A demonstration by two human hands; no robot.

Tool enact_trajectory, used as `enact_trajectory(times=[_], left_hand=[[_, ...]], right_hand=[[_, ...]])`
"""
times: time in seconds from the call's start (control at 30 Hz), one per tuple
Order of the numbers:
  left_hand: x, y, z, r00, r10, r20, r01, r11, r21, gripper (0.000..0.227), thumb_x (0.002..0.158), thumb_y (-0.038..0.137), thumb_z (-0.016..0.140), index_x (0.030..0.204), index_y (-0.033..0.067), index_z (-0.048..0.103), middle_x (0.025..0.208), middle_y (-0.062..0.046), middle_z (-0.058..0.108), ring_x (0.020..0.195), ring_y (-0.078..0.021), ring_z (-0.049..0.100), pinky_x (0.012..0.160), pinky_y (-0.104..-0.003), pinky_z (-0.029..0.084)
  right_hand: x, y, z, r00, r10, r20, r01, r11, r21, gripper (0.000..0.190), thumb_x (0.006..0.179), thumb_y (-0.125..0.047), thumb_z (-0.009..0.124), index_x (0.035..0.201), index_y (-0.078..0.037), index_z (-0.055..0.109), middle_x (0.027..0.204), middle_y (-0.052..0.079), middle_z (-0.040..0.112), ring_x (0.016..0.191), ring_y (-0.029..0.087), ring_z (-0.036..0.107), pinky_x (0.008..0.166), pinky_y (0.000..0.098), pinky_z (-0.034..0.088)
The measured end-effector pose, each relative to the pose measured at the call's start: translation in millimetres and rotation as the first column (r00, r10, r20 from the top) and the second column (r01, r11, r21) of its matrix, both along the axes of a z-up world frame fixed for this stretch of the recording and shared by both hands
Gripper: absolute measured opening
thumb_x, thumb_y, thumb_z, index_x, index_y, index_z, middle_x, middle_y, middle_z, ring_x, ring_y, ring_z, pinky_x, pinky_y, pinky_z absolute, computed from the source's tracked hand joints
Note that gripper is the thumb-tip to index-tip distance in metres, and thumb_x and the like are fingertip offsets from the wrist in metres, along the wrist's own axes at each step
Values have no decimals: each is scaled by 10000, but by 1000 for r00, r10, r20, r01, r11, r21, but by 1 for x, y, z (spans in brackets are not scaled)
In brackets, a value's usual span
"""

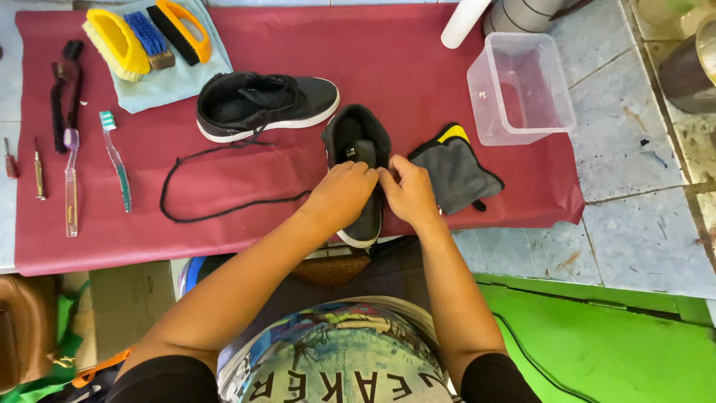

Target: The person threads black shoelaces through the eyelets of a black sneaker on a red workbench. They pull the laces through the holes and adjust the tension, working on one shoe while the other sits nearby.

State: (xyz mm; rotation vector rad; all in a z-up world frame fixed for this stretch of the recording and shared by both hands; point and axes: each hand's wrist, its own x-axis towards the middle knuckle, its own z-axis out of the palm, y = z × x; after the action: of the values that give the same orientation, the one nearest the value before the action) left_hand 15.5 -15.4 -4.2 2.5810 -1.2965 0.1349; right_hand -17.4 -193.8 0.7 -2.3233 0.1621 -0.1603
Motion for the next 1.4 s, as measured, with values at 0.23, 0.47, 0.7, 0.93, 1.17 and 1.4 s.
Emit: enact_trajectory(times=[0.23, 0.47, 0.7, 0.93, 1.17, 1.4], left_hand=[[3, -8, -7, 997, 21, 76, -32, 989, 143, 57, 861, 67, 616, 912, 92, 621, 838, -90, 630, 783, -317, 682, 646, -407, 510], [-8, -12, -14, 932, 78, 355, -72, 997, -30, 114, 940, 163, 530, 876, 109, 606, 761, -60, 545, 682, -300, 614, 621, -425, 461], [-8, -20, -33, 951, 189, 244, -192, 981, -9, 154, 914, 141, 516, 847, 120, 653, 713, -55, 600, 672, -301, 609, 593, -437, 432], [0, 6, 44, 921, 50, 387, -48, 999, -13, 106, 845, 131, 636, 752, 121, 687, 727, -95, 591, 763, -317, 528, 689, -441, 382], [11, 51, 44, 867, 315, 387, -275, 949, -158, 72, 857, 190, 619, 794, 159, 604, 794, -68, 541, 822, -306, 510, 666, -436, 363], [-1, 44, 55, 631, 634, 447, -594, 766, -247, 52, 938, 201, 586, 889, 181, 585, 966, -43, 556, 841, -261, 535, 639, -388, 407]], right_hand=[[4, 0, 13, 997, 67, -46, -71, 993, -91, 212, 909, -262, 719, 817, -99, 619, 658, 162, 667, 717, 410, 686, 601, 477, 501], [7, -8, 6, 989, 139, -44, -141, 989, -40, 170, 908, -223, 726, 813, -100, 657, 693, 123, 705, 706, 331, 708, 609, 439, 529], [-1, 5, 22, 989, 110, -101, -119, 988, -95, 195, 935, -278, 706, 929, -88, 663, 831, 168, 740, 839, 382, 734, 694, 483, 571], [-7, 6, 35, 980, 154, -128, -173, 972, -159, 226, 907, -294, 717, 956, -81, 659, 804, 176, 725, 829, 411, 725, 687, 516, 568], [-2, 5, 23, 989, 131, -70, -142, 972, -187, 179, 859, -251, 727, 851, -100, 632, 715, 175, 669, 775, 425, 707, 665, 517, 546], [0, 16, 16, 999, -15, -36, 18, 996, 88, 187, 849, -262, 762, 758, -156, 638, 559, 55, 658, 603, 222, 718, 592, 332, 548]])
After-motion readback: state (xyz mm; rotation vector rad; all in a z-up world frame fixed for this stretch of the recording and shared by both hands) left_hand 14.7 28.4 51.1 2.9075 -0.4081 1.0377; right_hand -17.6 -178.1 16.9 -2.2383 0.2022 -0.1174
